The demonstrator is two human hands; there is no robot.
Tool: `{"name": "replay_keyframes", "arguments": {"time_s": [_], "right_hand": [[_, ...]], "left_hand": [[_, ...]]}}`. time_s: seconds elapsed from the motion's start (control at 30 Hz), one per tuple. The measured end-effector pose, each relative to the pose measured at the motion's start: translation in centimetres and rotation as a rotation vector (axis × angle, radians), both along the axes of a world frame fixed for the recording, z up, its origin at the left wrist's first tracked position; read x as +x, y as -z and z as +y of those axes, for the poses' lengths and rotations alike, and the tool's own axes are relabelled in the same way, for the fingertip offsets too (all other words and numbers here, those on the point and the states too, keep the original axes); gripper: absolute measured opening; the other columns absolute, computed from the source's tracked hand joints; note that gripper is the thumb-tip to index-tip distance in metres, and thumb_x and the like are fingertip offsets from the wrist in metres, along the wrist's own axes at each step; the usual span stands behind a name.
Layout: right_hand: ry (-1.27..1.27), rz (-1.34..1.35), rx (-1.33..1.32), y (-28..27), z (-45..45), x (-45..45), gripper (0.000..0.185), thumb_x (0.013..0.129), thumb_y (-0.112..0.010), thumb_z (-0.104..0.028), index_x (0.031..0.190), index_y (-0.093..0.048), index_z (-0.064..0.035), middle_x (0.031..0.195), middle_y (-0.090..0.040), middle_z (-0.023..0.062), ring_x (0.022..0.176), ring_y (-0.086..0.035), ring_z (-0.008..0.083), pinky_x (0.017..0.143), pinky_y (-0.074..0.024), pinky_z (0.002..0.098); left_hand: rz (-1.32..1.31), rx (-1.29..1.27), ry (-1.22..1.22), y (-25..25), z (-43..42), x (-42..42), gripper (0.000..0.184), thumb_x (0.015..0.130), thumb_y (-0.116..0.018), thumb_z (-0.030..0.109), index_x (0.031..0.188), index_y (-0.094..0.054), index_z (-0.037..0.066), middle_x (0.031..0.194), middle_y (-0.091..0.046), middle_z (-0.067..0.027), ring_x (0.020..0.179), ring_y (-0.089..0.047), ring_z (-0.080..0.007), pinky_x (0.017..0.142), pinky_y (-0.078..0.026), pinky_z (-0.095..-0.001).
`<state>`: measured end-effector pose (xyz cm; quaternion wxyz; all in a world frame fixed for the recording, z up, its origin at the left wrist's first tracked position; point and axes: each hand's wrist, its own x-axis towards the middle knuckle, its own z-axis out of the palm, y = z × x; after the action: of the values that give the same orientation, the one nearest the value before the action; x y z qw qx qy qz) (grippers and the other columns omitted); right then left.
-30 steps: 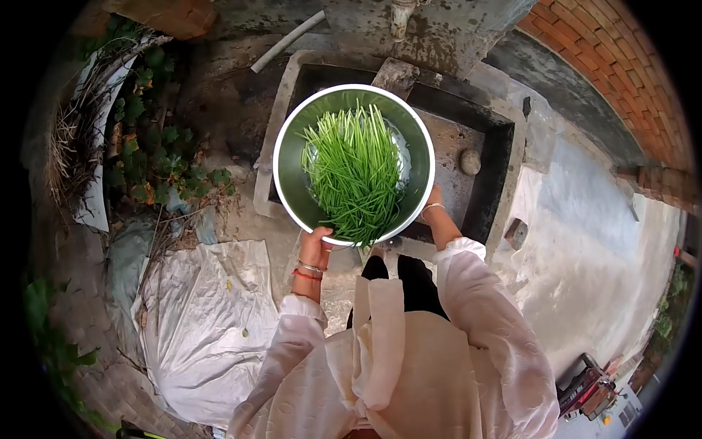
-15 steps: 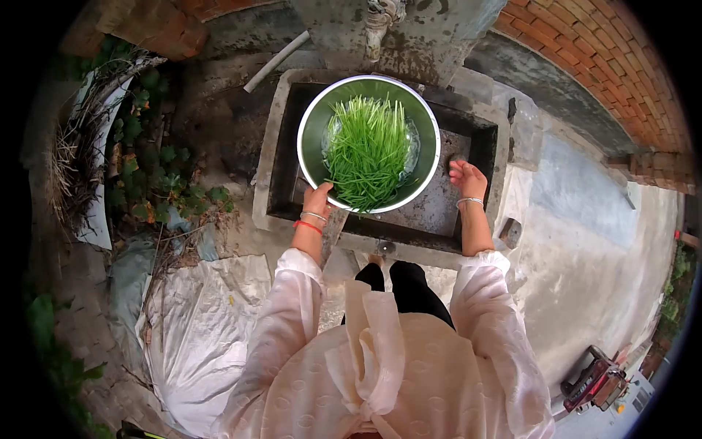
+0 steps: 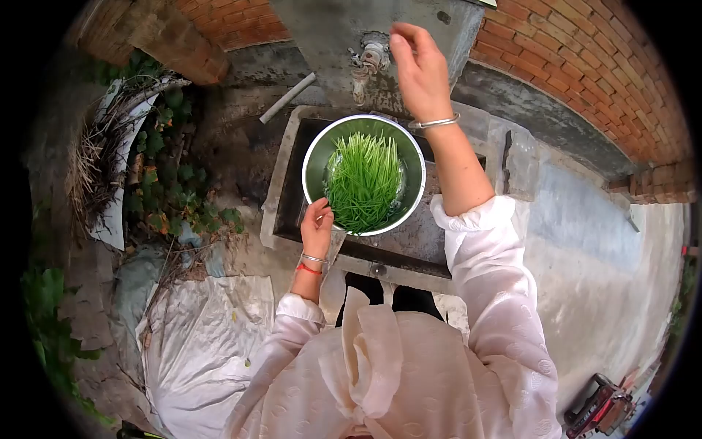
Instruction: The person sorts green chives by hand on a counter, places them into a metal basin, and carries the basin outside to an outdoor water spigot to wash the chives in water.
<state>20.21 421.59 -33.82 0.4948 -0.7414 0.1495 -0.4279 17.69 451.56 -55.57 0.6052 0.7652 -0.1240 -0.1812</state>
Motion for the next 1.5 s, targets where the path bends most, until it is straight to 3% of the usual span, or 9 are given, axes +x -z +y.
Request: {"name": "replay_keyframes", "arguments": {"time_s": [0.07,0.23,0.57,0.7,0.9,1.03,1.1,1.2,1.5], "right_hand": [[0.183,0.321,-0.543,0.8,1.2,4.9,0.036,0.093,-0.046,-0.027,0.107,-0.056,0.0044,0.105,-0.062,0.0163,0.096,-0.061,0.0217,0.083,-0.0465,0.0298],[0.096,0.664,-0.577,3.3,1.6,9.3,0.037,0.094,-0.044,-0.028,0.108,-0.056,0.0045,0.104,-0.063,0.0171,0.094,-0.062,0.0230,0.083,-0.0470,0.0309],[-0.088,0.577,-0.509,3.0,-2.1,11.6,0.038,0.096,-0.039,-0.025,0.109,-0.054,0.0072,0.103,-0.062,0.0191,0.094,-0.063,0.0244,0.085,-0.0477,0.0313],[-0.141,0.272,-0.335,3.5,-2.8,9.8,0.038,0.097,-0.037,-0.023,0.109,-0.053,0.0083,0.103,-0.062,0.0198,0.094,-0.063,0.0249,0.085,-0.0479,0.0315],[0.224,0.015,0.425,10.6,-4.9,-2.6,0.034,0.097,-0.036,-0.017,0.112,-0.050,0.0105,0.108,-0.060,0.0220,0.096,-0.062,0.0242,0.081,-0.0487,0.0300],[0.419,0.258,0.816,23.2,-3.4,-11.8,0.029,0.093,-0.039,-0.004,0.119,-0.047,0.0055,0.111,-0.059,0.0180,0.095,-0.062,0.0218,0.080,-0.0494,0.0278],[0.488,0.275,0.886,26.4,-1.3,-14.1,0.030,0.090,-0.040,0.001,0.119,-0.048,0.0014,0.113,-0.058,0.0146,0.093,-0.061,0.0193,0.077,-0.0509,0.0283],[0.465,0.273,0.818,26.2,0.6,-14.6,0.031,0.089,-0.044,-0.002,0.120,-0.048,0.0007,0.117,-0.056,0.0134,0.094,-0.059,0.0177,0.075,-0.0516,0.0276],[0.037,0.375,0.961,25.2,1.5,-7.0,0.019,0.092,-0.049,-0.014,0.097,-0.060,0.0002,0.077,-0.064,0.0044,0.058,-0.056,0.0069,0.052,-0.0439,0.0183]], "left_hand": [[0.082,-0.064,0.069,0.7,-1.4,-0.3,0.032,0.083,-0.055,-0.001,0.115,-0.052,0.000,0.111,-0.058,-0.0108,0.096,-0.058,-0.0158,0.083,-0.047,-0.0262],[0.191,-0.051,0.181,2.4,0.0,1.0,0.029,0.083,-0.054,-0.002,0.111,-0.054,-0.001,0.106,-0.061,-0.0111,0.091,-0.061,-0.0158,0.080,-0.048,-0.0257],[0.685,-0.179,0.219,5.3,-3.2,11.7,0.027,0.083,-0.054,0.004,0.110,-0.055,-0.001,0.104,-0.061,-0.0107,0.090,-0.061,-0.0178,0.076,-0.050,-0.0272],[0.196,0.112,0.098,13.5,-8.9,13.8,0.041,0.078,-0.062,0.011,0.115,-0.050,-0.003,0.111,-0.057,-0.0147,0.099,-0.057,-0.0240,0.082,-0.047,-0.0323],[-0.160,0.497,0.008,13.5,-15.8,11.3,0.077,0.068,-0.073,0.021,0.124,-0.033,-0.013,0.121,-0.044,-0.0279,0.113,-0.045,-0.0395,0.097,-0.035,-0.0387],[0.004,0.656,0.072,14.6,-17.3,12.8,0.076,0.064,-0.073,0.018,0.123,-0.032,-0.008,0.123,-0.045,-0.0254,0.112,-0.046,-0.0363,0.093,-0.038,-0.0418],[0.219,0.432,0.061,14.8,-17.3,13.1,0.052,0.063,-0.069,0.007,0.109,-0.048,-0.005,0.102,-0.059,-0.0173,0.090,-0.059,-0.0282,0.077,-0.047,-0.0375],[0.608,-0.134,0.091,15.2,-15.5,14.1,0.025,0.068,-0.060,-0.006,0.092,-0.057,-0.001,0.090,-0.062,-0.0086,0.078,-0.060,-0.0190,0.068,-0.049,-0.0310],[0.784,-0.215,0.249,13.2,-15.1,13.7,0.029,0.076,-0.064,0.002,0.104,-0.056,0.003,0.098,-0.061,-0.0061,0.089,-0.058,-0.0184,0.080,-0.047,-0.0314]]}}
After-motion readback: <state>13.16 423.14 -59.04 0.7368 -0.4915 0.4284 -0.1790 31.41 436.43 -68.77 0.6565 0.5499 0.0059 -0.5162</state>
